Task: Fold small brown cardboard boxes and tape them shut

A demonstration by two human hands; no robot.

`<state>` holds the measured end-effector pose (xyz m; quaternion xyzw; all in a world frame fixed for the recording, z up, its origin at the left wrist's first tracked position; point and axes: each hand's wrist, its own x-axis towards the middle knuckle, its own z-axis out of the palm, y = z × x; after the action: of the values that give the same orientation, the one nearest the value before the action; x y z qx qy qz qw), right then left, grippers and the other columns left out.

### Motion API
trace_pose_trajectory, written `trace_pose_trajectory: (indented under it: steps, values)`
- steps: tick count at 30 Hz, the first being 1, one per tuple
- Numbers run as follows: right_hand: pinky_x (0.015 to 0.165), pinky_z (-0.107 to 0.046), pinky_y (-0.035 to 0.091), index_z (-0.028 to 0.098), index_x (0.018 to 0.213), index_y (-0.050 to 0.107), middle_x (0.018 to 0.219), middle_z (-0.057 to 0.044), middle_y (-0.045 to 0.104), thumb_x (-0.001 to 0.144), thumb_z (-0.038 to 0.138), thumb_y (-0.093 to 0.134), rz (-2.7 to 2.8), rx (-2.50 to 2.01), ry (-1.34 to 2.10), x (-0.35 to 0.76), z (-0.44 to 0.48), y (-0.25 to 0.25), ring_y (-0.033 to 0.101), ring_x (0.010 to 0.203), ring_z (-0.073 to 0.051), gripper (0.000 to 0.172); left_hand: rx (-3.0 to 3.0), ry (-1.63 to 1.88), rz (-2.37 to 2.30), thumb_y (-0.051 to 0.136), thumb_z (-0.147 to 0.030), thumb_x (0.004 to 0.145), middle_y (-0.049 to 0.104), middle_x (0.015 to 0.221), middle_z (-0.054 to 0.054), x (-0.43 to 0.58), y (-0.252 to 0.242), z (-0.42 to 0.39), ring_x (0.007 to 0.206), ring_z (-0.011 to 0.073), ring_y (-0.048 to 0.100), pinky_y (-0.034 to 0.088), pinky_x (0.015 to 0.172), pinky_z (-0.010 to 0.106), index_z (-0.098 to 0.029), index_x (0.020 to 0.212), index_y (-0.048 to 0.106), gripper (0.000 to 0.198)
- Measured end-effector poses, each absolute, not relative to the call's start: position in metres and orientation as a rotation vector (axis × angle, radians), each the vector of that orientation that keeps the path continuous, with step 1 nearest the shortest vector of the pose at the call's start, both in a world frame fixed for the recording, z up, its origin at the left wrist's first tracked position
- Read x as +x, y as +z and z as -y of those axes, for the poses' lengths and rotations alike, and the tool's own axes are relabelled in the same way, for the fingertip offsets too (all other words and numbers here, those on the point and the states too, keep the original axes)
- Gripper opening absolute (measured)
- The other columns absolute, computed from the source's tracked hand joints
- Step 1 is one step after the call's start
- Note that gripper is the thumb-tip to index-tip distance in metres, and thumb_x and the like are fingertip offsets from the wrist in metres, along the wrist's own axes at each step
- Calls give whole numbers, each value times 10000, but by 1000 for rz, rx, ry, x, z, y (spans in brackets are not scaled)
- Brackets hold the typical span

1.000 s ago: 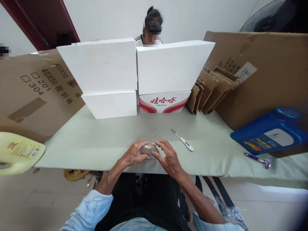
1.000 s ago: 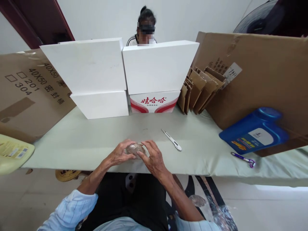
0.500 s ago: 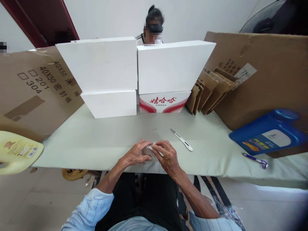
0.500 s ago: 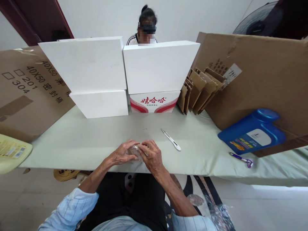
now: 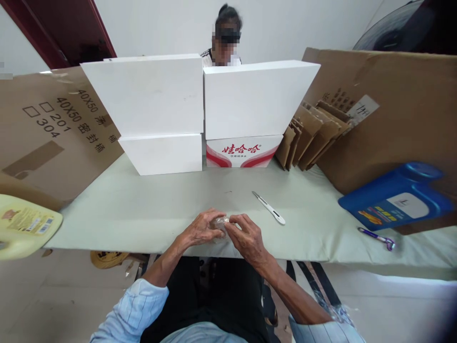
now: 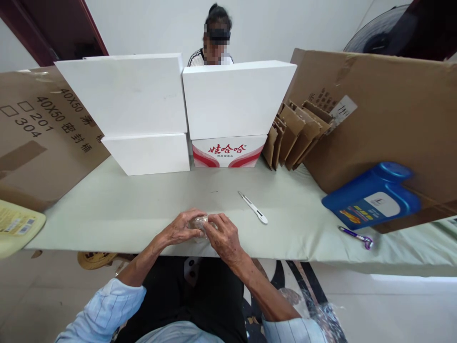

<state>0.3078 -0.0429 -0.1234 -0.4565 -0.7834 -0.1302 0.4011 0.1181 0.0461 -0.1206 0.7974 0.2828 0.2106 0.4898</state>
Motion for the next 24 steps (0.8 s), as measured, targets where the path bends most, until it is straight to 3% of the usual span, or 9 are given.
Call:
trace_pose_trajectory:
  steps: [14, 20, 24]
  values:
    - [762, -360, 515, 225, 1092, 664, 1040, -102, 656, 1047, 127, 572, 2022, -1163, -127, 316, 45, -124, 580, 906, -231, 141, 2005, 553, -657, 759, -210, 842, 670, 1127, 71, 121, -123, -42, 1014, 231, 640, 495, 896, 327, -184, 1228, 709, 390]
    - [782, -356, 501, 236, 873, 655, 958, -54, 616, 1033, 149, 593, 1819, -1180, 91, 313, 39, -131, 575, 899, -210, 193, 2017, 548, -647, 729, -177, 841, 658, 1202, 84, 121, -127, -39, 1067, 238, 644, 497, 952, 344, -198, 1306, 672, 469]
    - [810, -364, 493, 236, 838, 632, 923, -34, 591, 984, 161, 628, 1702, -1219, 200, 308, 36, -137, 584, 898, -207, 164, 2019, 546, -605, 705, -169, 851, 645, 1231, 95, 121, -129, -37, 1086, 238, 630, 499, 975, 359, -203, 1320, 664, 472]
